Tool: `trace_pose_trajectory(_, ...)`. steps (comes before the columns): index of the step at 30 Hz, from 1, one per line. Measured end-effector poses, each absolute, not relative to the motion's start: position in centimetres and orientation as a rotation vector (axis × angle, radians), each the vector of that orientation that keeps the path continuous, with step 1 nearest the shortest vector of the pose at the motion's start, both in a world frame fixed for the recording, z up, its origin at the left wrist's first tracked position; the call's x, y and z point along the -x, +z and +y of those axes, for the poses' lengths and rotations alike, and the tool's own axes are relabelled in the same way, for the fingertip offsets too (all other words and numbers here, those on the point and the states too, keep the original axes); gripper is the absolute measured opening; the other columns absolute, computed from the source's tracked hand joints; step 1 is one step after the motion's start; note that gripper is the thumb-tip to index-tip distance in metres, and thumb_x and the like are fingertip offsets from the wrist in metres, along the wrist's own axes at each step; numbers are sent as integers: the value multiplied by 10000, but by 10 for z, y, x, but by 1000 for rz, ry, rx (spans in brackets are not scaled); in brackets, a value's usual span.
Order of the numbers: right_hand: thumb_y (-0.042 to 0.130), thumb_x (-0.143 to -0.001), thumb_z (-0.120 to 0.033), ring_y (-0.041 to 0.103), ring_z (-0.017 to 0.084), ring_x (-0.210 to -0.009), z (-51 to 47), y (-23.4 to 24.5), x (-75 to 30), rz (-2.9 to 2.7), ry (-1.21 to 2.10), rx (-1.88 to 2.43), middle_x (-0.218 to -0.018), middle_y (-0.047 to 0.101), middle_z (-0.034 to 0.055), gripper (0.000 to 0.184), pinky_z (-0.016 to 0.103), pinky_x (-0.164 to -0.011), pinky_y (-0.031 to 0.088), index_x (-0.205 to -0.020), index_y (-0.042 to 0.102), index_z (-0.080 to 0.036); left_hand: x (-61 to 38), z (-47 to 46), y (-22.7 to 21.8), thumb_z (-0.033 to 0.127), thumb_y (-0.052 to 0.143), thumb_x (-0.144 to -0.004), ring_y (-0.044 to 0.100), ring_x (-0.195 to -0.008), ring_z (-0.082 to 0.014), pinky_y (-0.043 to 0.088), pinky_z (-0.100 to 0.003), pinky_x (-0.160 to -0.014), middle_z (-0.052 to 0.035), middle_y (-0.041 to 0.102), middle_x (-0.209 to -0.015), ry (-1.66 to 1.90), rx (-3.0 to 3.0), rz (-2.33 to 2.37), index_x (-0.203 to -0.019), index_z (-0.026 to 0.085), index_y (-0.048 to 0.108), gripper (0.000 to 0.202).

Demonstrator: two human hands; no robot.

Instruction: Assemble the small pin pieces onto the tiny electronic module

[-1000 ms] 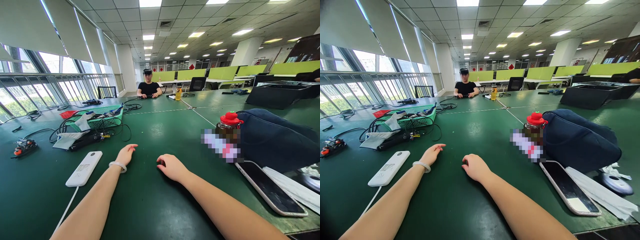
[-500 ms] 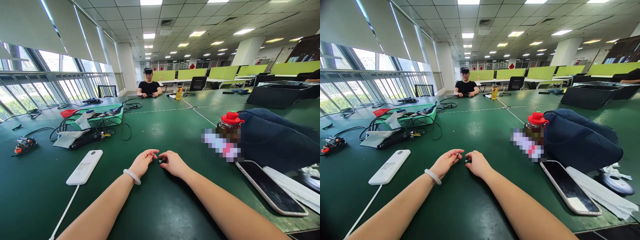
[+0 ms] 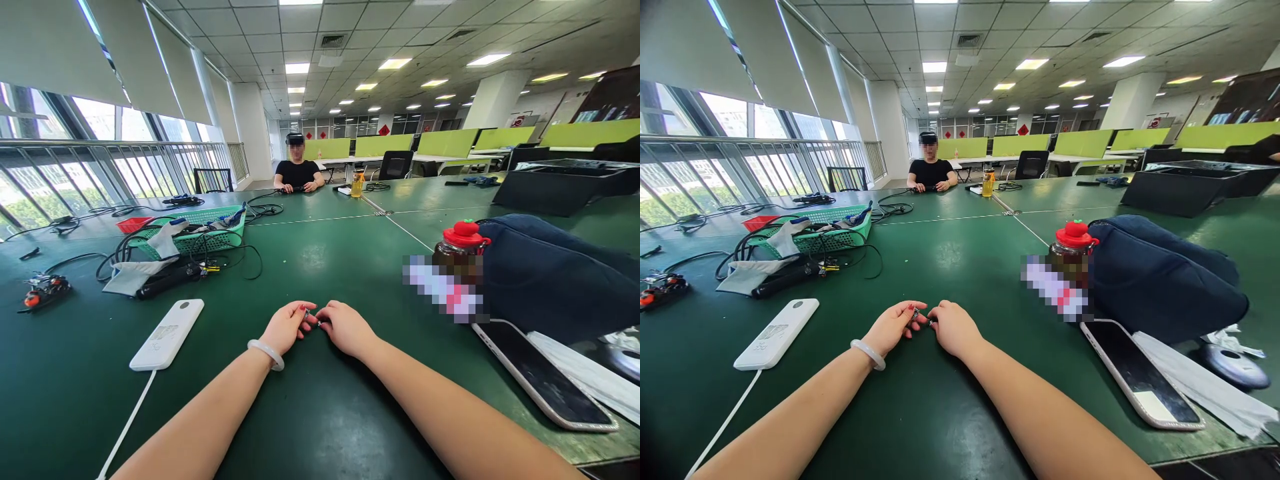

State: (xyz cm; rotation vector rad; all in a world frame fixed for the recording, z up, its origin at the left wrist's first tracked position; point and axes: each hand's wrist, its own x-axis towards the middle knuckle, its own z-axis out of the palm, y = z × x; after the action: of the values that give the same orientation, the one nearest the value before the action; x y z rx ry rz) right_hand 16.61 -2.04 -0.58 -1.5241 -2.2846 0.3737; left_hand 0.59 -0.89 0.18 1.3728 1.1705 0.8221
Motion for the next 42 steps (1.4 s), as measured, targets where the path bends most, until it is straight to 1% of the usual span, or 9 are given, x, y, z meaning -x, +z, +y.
trace_pose_trajectory(2,499,-795,-203,535,146,-838,-20,-8,-166,-2276,365,1508,-874,571,35,162,242,-764,395,-888,632,-212,-5,-9,2,363,422,-806,471,-515,-73,330,-178,-432,-38,605,-728,805,-1418,1193,-972,128,565,321)
trace_pose_trajectory(6,540,-775,-211,532,131,-778,-16,-13,-167,-2252,367,1470,-825,558,19,74,228,-713,395,-790,612,-207,-4,-10,6,398,434,-789,382,-423,-46,323,-190,-445,-29,629,-694,817,-1529,1254,-925,125,591,343)
trace_pose_trajectory(11,570,-744,-198,527,127,-742,-13,-11,-169,-2177,413,1458,-800,572,11,24,227,-671,385,-745,593,-201,-3,-10,6,415,461,-771,384,-414,-48,345,-203,-460,-55,663,-751,858,-1534,1279,-941,121,593,364)
trace_pose_trajectory(18,498,-790,-208,552,133,-712,-15,-2,-170,-2051,503,1384,-748,628,-4,117,247,-665,395,-762,611,-219,-2,-8,3,181,484,-760,523,-526,-62,387,-174,-459,-75,649,-870,922,-1478,1251,-969,131,569,231)
trace_pose_trajectory(24,521,-768,-210,570,139,-734,-18,1,-167,-1955,523,1301,-761,651,7,140,262,-711,417,-751,659,-223,-6,-12,5,76,494,-739,629,-674,-109,500,-245,-639,-80,614,-898,933,-1403,1171,-995,122,541,264)
trace_pose_trajectory(29,558,-701,-203,572,119,-635,-16,-3,-165,-1682,837,1264,-719,639,-16,117,253,-635,448,-799,621,-212,-7,-15,4,64,541,-702,641,-755,-134,497,-299,-776,-75,627,-928,927,-1470,1104,-1035,139,544,342)
trace_pose_trajectory(33,596,-652,-233,547,104,-574,-14,-7,-164,-1476,1007,1225,-658,595,-31,124,235,-569,451,-766,572,-191,-9,-19,7,106,541,-718,640,-773,-148,507,-297,-754,-75,649,-895,914,-1468,1061,-1033,139,556,317)
trace_pose_trajectory(38,620,-630,-250,566,111,-618,-14,-6,-163,-1420,1018,1166,-650,603,-24,131,245,-621,460,-727,564,-182,-9,-22,11,201,549,-740,638,-753,-160,516,-279,-680,-65,665,-827,914,-1523,1107,-1029,143,567,295)
trace_pose_trajectory(42,621,-628,-240,598,127,-669,-15,-3,-162,-1390,1071,1126,-691,634,-6,173,263,-665,477,-783,571,-183,-7,-22,11,254,567,-733,625,-725,-156,494,-279,-716,-35,674,-764,922,-1751,1150,-1057,173,570,335)
